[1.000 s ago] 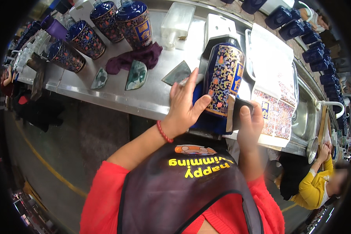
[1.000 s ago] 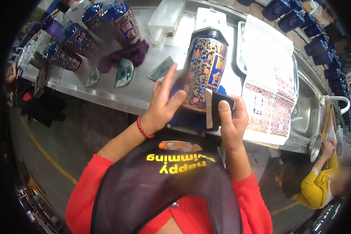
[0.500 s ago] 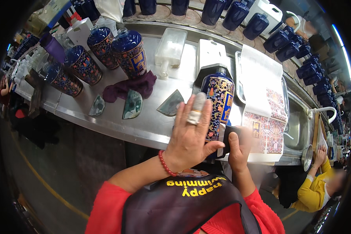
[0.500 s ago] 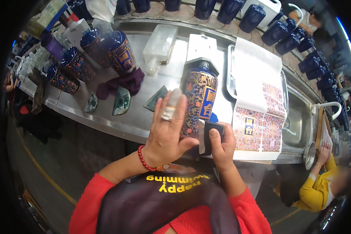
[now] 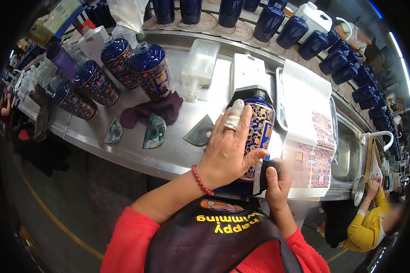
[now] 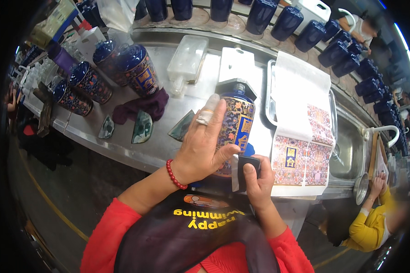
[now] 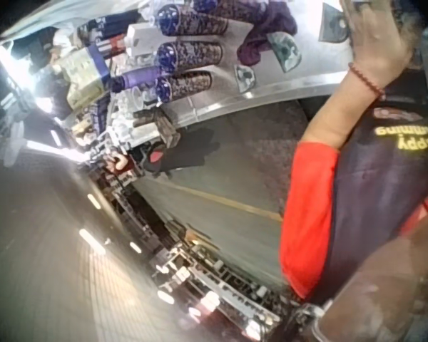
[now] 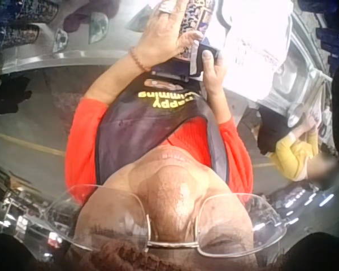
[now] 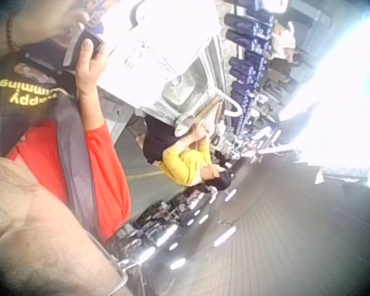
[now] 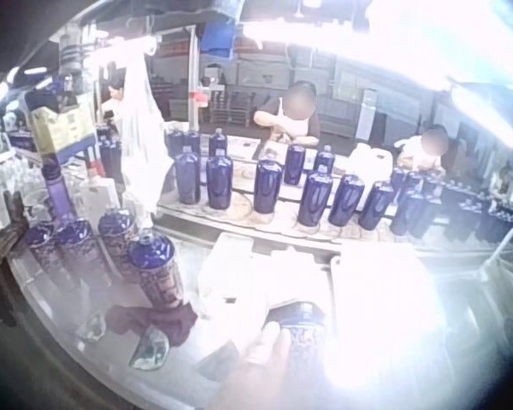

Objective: The person applies decorative stickers to blue cylindrical containers using a small black scraper tool. They smooth the sticker onto the surface, trim excess edges, and rotate the container to cover different sides. The person handles multiple containers, placing finished ones aside and picking up new ones to continue the process.

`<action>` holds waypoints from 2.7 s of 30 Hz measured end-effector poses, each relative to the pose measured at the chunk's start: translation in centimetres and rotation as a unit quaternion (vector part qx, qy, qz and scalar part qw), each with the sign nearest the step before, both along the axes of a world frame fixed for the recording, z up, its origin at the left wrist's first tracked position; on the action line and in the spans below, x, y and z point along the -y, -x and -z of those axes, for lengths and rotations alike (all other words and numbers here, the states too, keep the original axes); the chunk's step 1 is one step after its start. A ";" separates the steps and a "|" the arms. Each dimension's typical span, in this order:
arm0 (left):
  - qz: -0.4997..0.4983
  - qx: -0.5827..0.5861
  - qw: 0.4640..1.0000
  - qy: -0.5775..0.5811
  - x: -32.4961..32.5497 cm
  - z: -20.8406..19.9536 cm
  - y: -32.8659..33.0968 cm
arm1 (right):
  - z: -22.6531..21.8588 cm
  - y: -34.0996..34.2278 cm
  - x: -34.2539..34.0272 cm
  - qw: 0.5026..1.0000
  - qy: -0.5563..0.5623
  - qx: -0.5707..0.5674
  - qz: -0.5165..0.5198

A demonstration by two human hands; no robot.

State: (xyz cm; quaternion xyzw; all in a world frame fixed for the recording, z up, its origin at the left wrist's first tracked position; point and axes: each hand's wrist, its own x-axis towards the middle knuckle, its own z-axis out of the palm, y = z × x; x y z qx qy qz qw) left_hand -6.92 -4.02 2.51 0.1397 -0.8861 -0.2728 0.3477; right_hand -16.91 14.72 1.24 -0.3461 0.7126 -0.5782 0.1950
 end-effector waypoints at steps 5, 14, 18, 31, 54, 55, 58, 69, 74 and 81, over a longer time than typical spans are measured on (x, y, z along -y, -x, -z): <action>0.021 0.013 0.991 -0.134 0.2 -0.1 0.1 | 0.1 0.1 -0.1 1.000 -0.005 0.010 -0.004; -0.003 -0.045 0.996 -0.079 2.7 -0.3 1.0 | 0.4 0.3 -0.5 0.999 -0.012 0.034 -0.009; 0.005 -0.049 0.985 -0.165 3.9 -0.4 1.1 | 0.3 0.3 -0.4 1.000 -0.005 0.022 -0.010; 0.075 -0.060 0.956 -0.278 6.3 -1.3 2.3 | 0.1 0.1 -0.6 0.999 -0.025 0.025 -0.009; 0.066 -0.025 0.971 -0.227 7.0 -1.7 2.4 | 0.0 0.0 -0.6 0.999 -0.021 0.045 -0.012; 0.056 -0.047 0.980 -0.185 6.8 -1.7 2.4 | 0.0 0.0 -0.6 0.999 -0.026 0.044 -0.005; 0.006 -0.062 0.998 0.009 5.6 -1.5 1.8 | 0.1 0.0 -0.6 0.999 -0.018 0.042 -0.009; -0.045 -0.013 0.994 0.094 4.5 -0.3 0.5 | 0.1 0.2 -0.5 1.000 -0.014 0.024 -0.010; -0.043 -0.012 0.994 0.098 4.3 -0.2 0.6 | 0.3 0.2 -0.5 0.999 -0.005 0.030 -0.010; -0.070 -0.020 0.994 0.077 4.4 0.2 0.1 | 0.3 0.2 -0.5 0.999 -0.014 0.042 -0.012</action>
